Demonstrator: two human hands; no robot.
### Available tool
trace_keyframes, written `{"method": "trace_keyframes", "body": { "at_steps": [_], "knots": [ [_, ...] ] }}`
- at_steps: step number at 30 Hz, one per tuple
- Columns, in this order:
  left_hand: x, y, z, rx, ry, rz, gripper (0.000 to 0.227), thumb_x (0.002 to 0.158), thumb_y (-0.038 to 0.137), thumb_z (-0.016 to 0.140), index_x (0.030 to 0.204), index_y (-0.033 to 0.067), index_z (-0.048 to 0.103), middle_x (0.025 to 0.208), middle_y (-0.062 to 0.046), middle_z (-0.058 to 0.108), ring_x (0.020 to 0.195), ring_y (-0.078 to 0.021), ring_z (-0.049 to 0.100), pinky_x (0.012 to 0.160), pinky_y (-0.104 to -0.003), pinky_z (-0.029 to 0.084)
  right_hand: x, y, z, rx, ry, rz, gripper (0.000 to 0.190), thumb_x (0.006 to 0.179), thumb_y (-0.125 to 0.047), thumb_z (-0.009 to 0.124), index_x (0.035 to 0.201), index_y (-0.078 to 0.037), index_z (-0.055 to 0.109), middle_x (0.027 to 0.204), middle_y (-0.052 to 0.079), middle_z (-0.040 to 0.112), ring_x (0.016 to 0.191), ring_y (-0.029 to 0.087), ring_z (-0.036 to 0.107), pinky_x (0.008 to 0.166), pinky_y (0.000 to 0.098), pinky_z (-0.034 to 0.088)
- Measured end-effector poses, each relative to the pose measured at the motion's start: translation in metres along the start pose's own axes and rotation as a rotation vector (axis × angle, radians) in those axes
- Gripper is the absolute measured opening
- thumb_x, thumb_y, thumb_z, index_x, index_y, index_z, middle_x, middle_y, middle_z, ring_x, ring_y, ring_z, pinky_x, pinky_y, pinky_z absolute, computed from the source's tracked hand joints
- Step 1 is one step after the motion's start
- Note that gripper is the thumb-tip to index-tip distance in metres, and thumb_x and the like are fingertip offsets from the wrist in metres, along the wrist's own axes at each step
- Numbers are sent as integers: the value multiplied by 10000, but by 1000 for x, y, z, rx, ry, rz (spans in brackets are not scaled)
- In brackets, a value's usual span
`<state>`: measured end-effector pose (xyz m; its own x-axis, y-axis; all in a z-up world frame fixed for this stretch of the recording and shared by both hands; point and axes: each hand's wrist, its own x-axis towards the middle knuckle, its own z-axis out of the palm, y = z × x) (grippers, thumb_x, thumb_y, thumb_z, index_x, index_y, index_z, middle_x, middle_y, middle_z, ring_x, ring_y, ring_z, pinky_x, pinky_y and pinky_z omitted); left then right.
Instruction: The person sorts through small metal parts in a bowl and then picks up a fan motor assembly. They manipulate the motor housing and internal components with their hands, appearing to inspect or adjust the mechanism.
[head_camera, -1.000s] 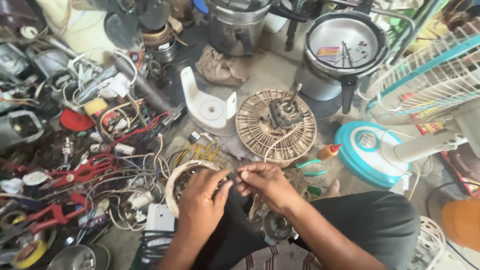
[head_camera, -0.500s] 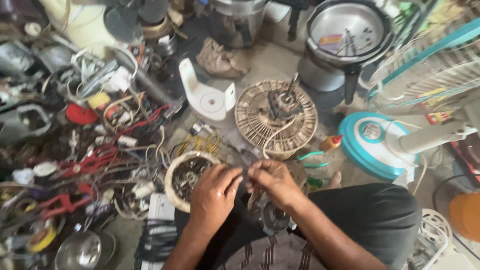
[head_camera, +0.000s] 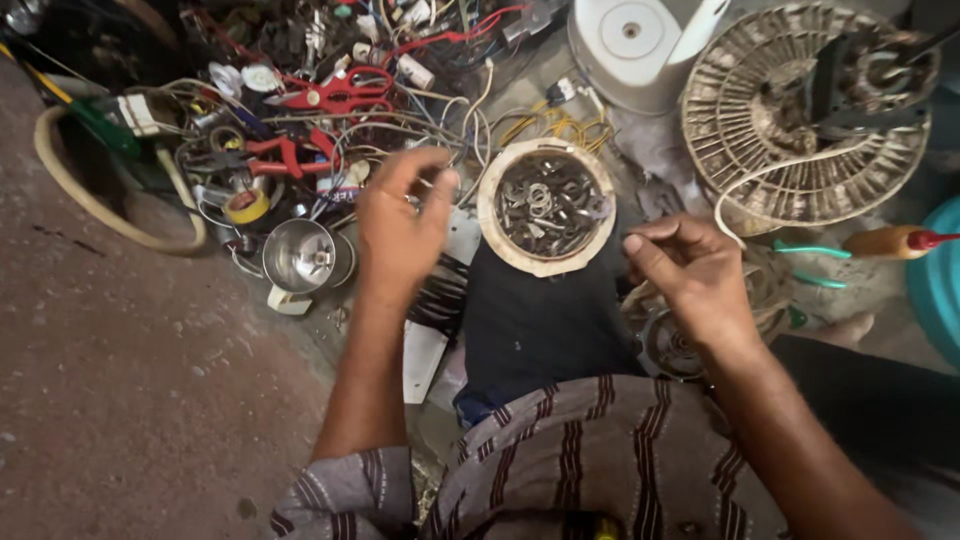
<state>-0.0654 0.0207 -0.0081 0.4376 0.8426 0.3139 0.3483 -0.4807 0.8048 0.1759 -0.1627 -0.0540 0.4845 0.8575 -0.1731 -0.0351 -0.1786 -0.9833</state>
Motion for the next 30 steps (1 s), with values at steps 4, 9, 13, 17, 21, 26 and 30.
{"method": "trace_keyframes", "body": {
  "at_steps": [4,9,13,17,21,26,30],
  "knots": [
    [-3,15,17,-334,-265,30,184,974,120,743,1144,51,747,1012,-69,744,893,-159,693,793,-296,553,20,-28,20,-84,-146,-289,88,968,-70,772,1009,-42,699,979,22,722,882,84,669,830,240,573],
    [10,23,24,-419,-224,156,139,993,123,766,1109,54,738,1038,-43,737,955,-122,697,857,-264,557,41,-67,50,41,-275,-248,74,1013,-71,740,1082,-58,719,1012,23,714,902,67,654,821,234,557],
    [10,-11,21,-550,-119,0,89,1012,114,737,1061,47,706,1003,-15,707,915,-88,650,828,-257,541,52,-74,55,-236,-327,-393,119,1005,-69,732,1124,-74,736,1078,36,730,950,108,692,832,259,596],
    [12,-62,33,-568,61,-240,94,1022,94,731,1040,24,672,972,-12,708,886,-70,623,822,-252,524,62,-68,58,-853,-452,-803,180,853,-119,794,1031,-109,772,1033,57,721,914,210,696,759,324,581],
    [-6,-79,56,-655,-36,-311,100,997,99,693,1064,29,671,1024,-16,736,934,-64,668,857,-240,550,76,-68,60,-1223,-784,-842,291,733,-97,696,1003,-151,791,999,39,680,959,253,652,776,391,559],
    [-11,-79,68,-598,-17,-397,113,988,93,688,1066,11,674,968,-30,733,867,-69,657,774,-235,538,83,-72,70,-1243,-919,-889,377,752,-118,639,1101,-150,776,985,49,642,934,243,628,812,400,542],
    [-14,-81,71,-717,-28,-387,89,994,65,677,1061,8,661,1002,-24,716,929,-59,654,800,-221,542,78,-80,78,-1346,-929,-941,347,747,-138,637,1066,-159,769,962,50,631,957,246,627,802,413,540]
  ]
}}
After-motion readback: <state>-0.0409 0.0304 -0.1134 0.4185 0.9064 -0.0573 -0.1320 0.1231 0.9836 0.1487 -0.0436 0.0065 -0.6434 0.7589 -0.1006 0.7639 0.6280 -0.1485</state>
